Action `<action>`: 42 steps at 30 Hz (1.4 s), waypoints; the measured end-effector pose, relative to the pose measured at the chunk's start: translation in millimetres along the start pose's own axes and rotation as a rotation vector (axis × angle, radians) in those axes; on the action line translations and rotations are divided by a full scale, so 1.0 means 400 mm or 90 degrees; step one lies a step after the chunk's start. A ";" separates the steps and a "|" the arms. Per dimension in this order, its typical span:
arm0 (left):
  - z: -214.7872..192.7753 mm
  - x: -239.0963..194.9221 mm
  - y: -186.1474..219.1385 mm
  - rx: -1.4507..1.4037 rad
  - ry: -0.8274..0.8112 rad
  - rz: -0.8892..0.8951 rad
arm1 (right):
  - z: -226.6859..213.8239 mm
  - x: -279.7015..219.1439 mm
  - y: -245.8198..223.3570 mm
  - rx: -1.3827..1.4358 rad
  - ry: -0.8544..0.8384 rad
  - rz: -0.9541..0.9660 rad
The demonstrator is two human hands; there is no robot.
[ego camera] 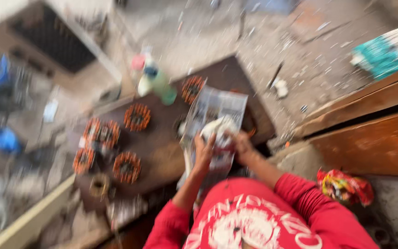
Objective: The person wraps a motor stator with newspaper and then cuts a strip of white tape with scissors. The wrapped stator is placed on the table among other stators.
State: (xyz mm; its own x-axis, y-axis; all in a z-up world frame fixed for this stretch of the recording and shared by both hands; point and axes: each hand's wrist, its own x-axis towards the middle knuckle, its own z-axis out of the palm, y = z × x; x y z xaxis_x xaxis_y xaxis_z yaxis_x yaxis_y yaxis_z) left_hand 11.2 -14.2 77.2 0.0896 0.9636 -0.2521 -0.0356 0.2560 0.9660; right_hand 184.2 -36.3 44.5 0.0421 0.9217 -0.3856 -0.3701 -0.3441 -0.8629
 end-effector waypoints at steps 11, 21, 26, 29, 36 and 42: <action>-0.246 -0.063 -0.040 0.625 0.159 -0.028 | -0.141 0.420 -0.262 0.211 0.307 0.030; -0.358 0.006 -0.206 0.275 0.159 -0.089 | -0.214 0.654 -0.200 -0.453 0.430 -0.232; -0.406 0.096 -0.300 0.088 0.128 -0.242 | -0.087 0.470 -0.212 -0.606 0.189 -0.549; -0.443 0.153 -0.345 -0.096 0.146 -0.274 | 0.024 0.305 -0.154 -0.688 -0.023 -0.656; -0.456 0.148 -0.339 -0.235 0.140 -0.294 | 0.201 0.186 0.006 -0.963 -0.178 -0.546; -0.427 0.099 -0.256 -0.130 0.113 -0.193 | 0.273 0.213 0.106 -0.942 -0.230 -0.323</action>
State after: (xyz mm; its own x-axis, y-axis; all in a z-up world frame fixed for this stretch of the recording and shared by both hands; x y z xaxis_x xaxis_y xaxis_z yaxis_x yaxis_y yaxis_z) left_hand -151.5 10.9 -41.4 -0.0468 0.8356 -0.5473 -0.2333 0.5236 0.8194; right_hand 70.5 47.1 10.7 -0.4156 0.9071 -0.0668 0.8021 0.3309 -0.4971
